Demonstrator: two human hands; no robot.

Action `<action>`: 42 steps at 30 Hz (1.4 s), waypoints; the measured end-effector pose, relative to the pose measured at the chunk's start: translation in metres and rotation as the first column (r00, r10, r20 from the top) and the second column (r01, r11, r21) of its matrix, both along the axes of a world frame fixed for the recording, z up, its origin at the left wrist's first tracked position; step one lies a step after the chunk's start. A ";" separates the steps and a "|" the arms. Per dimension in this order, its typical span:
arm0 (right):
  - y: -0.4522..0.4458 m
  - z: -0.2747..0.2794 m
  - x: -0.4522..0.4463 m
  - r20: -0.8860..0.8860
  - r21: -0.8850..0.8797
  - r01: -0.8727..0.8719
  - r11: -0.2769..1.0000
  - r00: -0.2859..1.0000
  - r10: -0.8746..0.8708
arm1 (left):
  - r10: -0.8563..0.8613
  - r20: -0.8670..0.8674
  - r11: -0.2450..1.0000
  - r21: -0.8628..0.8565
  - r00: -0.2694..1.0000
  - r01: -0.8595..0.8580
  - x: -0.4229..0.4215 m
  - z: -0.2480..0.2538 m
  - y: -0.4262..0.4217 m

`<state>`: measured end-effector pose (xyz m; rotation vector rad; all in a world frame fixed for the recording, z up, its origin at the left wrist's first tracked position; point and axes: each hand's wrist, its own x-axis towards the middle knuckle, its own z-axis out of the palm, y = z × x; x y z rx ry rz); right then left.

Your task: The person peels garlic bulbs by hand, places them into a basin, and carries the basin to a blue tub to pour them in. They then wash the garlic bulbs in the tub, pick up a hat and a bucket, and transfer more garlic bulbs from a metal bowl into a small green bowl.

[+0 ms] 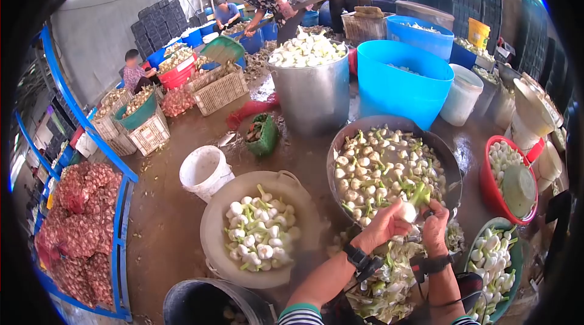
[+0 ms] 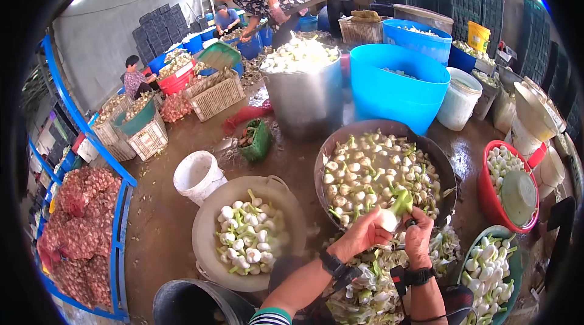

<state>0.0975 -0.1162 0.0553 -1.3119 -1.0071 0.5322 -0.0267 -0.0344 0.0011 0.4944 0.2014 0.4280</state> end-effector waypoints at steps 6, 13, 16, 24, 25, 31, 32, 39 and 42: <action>-0.006 -0.011 -0.011 0.486 -0.154 0.348 0.925 0.841 -0.236 | 0.424 -0.443 0.783 0.617 0.790 -0.075 0.005 -0.007 -0.003; 0.000 -0.047 0.032 -0.539 -0.132 0.072 0.989 0.832 -0.132 | 0.167 -0.002 0.958 0.237 0.986 -0.161 -0.004 0.009 -0.007; -0.002 -0.089 0.053 -0.621 -0.296 0.104 0.950 0.735 -0.274 | 0.187 0.195 0.968 0.132 0.963 -0.214 -0.011 0.008 0.001; -0.031 -0.048 0.022 0.264 -0.523 -0.019 0.852 0.947 0.183 | 0.344 0.029 0.916 0.207 0.938 -0.343 -0.016 0.009 0.017; -0.028 -0.036 0.027 0.183 -0.283 -0.078 0.956 0.974 0.134 | 0.344 -0.063 0.899 0.309 0.937 -0.309 -0.015 0.008 0.012; 0.018 -0.027 0.028 0.688 -0.097 -0.199 0.975 0.694 0.210 | 0.611 -0.180 0.315 0.949 0.771 -0.028 -0.004 0.000 0.006; 0.011 -0.013 0.022 0.560 -0.340 -0.153 0.928 0.760 0.330 | 0.588 -0.283 0.432 0.902 0.757 0.002 -0.015 0.025 -0.003; -0.007 -0.020 0.028 0.381 -0.570 -0.139 0.810 0.828 0.411 | 0.497 -0.108 0.355 0.931 0.861 -0.088 0.006 -0.012 -0.001; -0.013 -0.036 0.018 0.757 -0.139 0.053 0.989 0.650 0.072 | 0.300 -0.166 0.623 0.780 0.939 -0.061 0.006 -0.008 0.004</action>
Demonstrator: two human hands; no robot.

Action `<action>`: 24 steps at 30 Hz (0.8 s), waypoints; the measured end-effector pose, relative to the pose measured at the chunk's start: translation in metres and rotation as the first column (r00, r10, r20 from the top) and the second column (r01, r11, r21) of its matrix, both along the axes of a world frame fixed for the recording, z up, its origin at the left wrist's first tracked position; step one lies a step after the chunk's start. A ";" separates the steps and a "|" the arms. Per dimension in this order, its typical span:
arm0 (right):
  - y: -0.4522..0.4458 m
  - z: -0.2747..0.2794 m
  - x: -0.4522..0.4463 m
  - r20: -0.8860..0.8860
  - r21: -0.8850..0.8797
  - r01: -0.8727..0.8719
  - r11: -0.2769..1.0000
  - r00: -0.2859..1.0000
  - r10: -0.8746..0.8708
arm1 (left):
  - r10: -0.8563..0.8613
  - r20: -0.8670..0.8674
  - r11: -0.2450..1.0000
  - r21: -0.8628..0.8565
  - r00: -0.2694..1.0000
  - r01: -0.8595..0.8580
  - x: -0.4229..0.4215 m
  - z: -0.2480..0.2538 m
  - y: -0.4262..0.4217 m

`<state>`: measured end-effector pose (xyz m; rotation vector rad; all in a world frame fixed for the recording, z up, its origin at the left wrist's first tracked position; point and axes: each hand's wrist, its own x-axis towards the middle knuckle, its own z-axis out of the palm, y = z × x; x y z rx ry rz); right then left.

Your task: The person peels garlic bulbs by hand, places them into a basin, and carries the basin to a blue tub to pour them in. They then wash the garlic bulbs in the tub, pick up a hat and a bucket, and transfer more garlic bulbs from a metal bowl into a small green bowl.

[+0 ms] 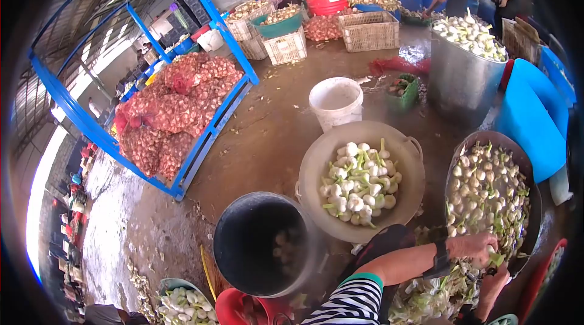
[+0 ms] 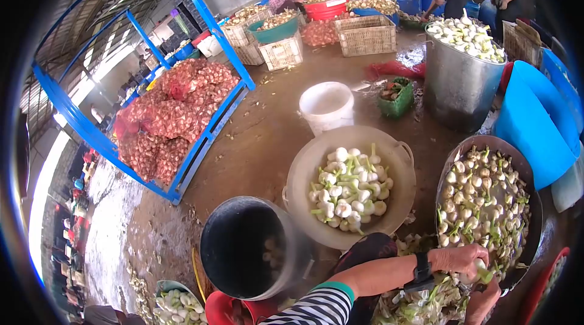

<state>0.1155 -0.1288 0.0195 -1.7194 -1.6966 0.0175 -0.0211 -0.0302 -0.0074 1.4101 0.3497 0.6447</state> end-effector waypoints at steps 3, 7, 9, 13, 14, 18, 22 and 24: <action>0.001 0.001 0.006 -0.390 -0.106 -0.038 0.994 0.921 -0.006 | -0.096 0.091 0.946 -0.300 0.991 0.119 -0.016 0.016 0.001; -0.002 0.013 -0.008 -0.651 -0.206 0.005 0.978 0.745 -0.141 | -0.046 0.297 0.875 -0.448 0.954 0.182 -0.014 0.017 -0.003; 0.001 0.000 0.000 -0.829 -0.214 -0.048 0.976 0.538 -0.156 | -0.005 0.429 0.807 -0.532 0.903 0.257 -0.012 0.018 -0.004; 0.001 -0.032 0.028 -0.519 -0.002 -0.148 0.989 0.845 0.126 | -0.039 0.486 0.738 -0.575 0.873 0.353 -0.015 0.017 -0.003; 0.000 -0.029 0.021 -0.458 0.014 -0.176 0.984 0.874 0.163 | -0.012 0.452 0.779 -0.555 0.892 0.292 -0.009 0.008 -0.002; -0.004 -0.028 0.015 -0.942 0.023 -0.380 0.925 0.302 0.148 | 0.054 0.099 0.986 -0.160 0.994 -0.038 -0.020 0.040 -0.015; 0.013 -0.063 0.022 -0.845 -0.168 -0.046 0.985 0.522 -0.120 | 0.477 -0.076 0.843 0.323 0.876 -0.431 0.000 0.003 -0.016; 0.012 -0.055 0.019 -0.837 -0.173 -0.025 0.985 0.530 -0.134 | 0.549 -0.126 0.763 0.478 0.826 -0.435 -0.001 0.000 -0.016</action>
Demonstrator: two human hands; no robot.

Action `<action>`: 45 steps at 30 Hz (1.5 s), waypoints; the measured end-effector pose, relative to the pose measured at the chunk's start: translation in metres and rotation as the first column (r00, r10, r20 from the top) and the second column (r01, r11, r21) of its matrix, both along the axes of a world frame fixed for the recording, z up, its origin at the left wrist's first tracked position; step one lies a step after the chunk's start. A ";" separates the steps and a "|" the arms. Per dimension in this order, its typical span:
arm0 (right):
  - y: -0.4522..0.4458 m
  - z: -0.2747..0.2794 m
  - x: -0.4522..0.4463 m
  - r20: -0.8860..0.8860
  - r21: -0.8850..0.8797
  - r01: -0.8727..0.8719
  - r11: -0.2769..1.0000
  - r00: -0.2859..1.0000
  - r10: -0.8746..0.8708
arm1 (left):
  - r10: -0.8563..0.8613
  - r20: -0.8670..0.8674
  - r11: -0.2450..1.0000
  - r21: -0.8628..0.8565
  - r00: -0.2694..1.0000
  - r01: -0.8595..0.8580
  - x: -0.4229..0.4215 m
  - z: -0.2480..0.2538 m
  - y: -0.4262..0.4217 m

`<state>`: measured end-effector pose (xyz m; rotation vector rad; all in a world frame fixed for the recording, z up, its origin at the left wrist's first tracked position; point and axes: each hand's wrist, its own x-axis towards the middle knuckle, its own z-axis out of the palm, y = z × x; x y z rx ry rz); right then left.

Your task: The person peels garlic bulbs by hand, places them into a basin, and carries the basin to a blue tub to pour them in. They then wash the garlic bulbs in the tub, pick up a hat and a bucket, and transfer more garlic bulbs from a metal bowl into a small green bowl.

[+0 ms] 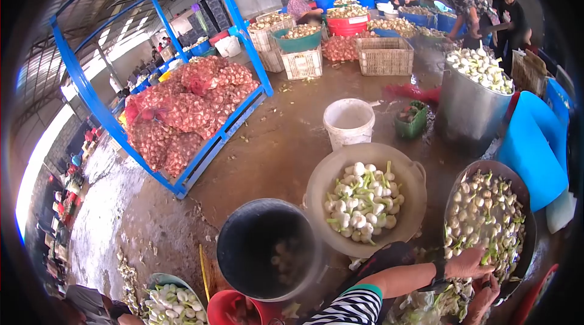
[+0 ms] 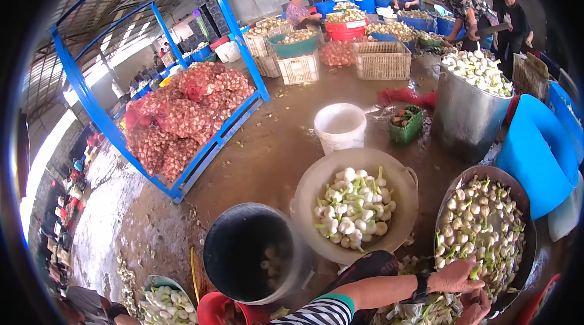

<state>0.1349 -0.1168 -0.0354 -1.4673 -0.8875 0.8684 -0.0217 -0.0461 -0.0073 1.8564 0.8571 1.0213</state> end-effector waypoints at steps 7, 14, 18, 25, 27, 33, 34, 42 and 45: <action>0.011 -0.013 0.005 0.436 0.165 -0.024 0.986 0.899 -0.051 | -0.008 0.071 0.980 0.200 0.997 -0.006 0.001 -0.003 0.002; 0.006 0.008 -0.021 -0.346 0.230 0.125 0.965 0.937 -0.039 | 0.044 0.674 0.820 -0.446 0.737 0.360 0.011 0.005 0.002; -0.015 -0.074 -0.016 0.716 0.105 -0.492 0.864 0.641 0.278 | 0.105 0.799 0.638 -0.511 0.593 0.576 0.002 0.003 0.009; -0.018 0.069 -0.047 0.352 -0.034 -0.123 0.992 0.927 0.127 | 0.057 0.886 0.520 -0.420 0.461 0.743 -0.027 0.002 0.031; -0.008 0.075 -0.049 0.122 0.169 -0.220 0.961 0.972 0.201 | 0.166 0.765 0.565 -0.591 0.622 0.576 -0.033 0.021 0.025; 0.013 0.096 -0.080 0.667 0.067 -0.060 0.996 0.745 0.000 | 0.138 0.627 0.727 -0.590 0.766 0.351 -0.029 0.017 0.028; 0.017 0.090 -0.080 0.733 0.066 -0.052 0.997 0.681 -0.013 | 0.113 0.554 0.808 -0.534 0.825 0.248 -0.028 0.023 0.024; 0.018 0.069 -0.065 0.225 -0.036 -0.083 0.996 0.970 0.089 | 0.152 0.755 0.602 -0.583 0.638 0.546 -0.029 0.026 0.031; 0.012 0.058 -0.056 -0.218 0.047 -0.069 0.996 0.973 0.078 | 0.284 0.823 0.430 -0.568 0.491 0.702 -0.025 0.018 0.035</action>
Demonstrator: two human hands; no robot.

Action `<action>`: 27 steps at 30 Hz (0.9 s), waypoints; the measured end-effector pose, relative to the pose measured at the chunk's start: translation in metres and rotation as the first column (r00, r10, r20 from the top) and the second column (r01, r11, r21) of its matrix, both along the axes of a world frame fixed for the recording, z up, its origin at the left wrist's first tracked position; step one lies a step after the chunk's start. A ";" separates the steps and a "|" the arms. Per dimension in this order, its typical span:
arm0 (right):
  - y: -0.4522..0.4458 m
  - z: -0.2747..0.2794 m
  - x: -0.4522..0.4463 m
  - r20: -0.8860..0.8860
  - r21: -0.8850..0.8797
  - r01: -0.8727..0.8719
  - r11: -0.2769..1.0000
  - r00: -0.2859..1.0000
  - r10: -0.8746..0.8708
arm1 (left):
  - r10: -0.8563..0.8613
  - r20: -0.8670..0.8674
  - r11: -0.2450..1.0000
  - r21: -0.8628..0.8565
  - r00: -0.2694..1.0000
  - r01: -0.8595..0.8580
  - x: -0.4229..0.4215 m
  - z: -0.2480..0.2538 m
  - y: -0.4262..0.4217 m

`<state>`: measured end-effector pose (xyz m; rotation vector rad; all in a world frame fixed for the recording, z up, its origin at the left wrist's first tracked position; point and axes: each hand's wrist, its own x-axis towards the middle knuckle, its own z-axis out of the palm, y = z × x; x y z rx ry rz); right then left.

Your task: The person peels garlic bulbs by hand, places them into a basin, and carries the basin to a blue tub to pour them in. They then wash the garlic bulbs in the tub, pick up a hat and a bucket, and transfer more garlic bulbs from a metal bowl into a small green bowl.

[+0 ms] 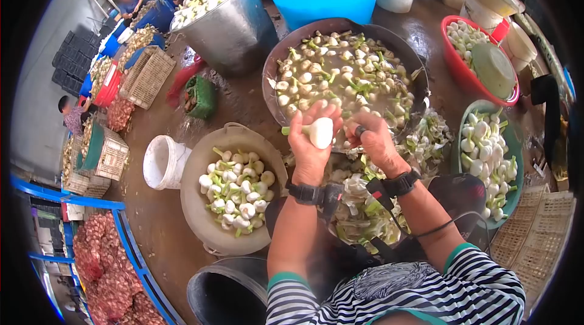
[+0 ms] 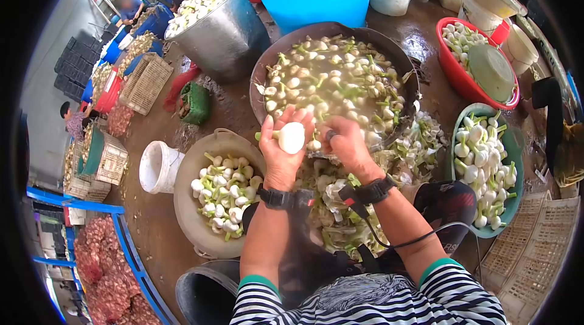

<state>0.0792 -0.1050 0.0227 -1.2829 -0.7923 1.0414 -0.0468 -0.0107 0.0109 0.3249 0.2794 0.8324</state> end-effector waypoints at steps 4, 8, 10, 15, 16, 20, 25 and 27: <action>-0.011 -0.037 0.006 0.865 0.035 -0.131 0.991 0.500 0.035 | -0.005 0.206 0.988 -0.147 0.979 0.036 0.002 -0.004 0.004; -0.009 -0.011 0.033 0.268 -0.035 -0.205 0.978 0.941 0.207 | 0.003 0.185 0.992 -0.122 0.983 0.020 0.007 0.002 0.006; -0.006 0.017 0.020 0.146 0.125 -0.184 0.975 0.975 0.165 | 0.002 0.046 0.996 -0.086 0.999 0.002 0.012 0.002 0.009; 0.016 0.003 0.021 0.653 0.174 -0.234 0.957 0.755 0.066 | 0.047 -0.503 0.944 0.305 0.863 0.126 0.044 -0.002 -0.009; 0.018 0.001 0.033 0.634 0.102 -0.299 0.949 0.755 0.170 | 0.058 -0.513 0.943 0.309 0.856 0.121 0.051 -0.007 -0.013; 0.003 -0.003 0.115 0.748 -0.237 -0.202 0.950 0.587 0.311 | 0.080 -0.630 0.869 0.424 0.773 0.256 0.058 -0.021 -0.020; -0.102 0.000 0.275 0.799 -0.593 0.347 0.726 0.365 0.478 | -0.235 -0.672 0.905 0.112 0.702 0.410 0.048 -0.011 -0.020; -0.140 -0.029 0.317 0.784 -0.607 0.457 0.650 0.215 0.582 | -0.261 -0.671 0.910 0.069 0.694 0.409 0.048 -0.010 -0.024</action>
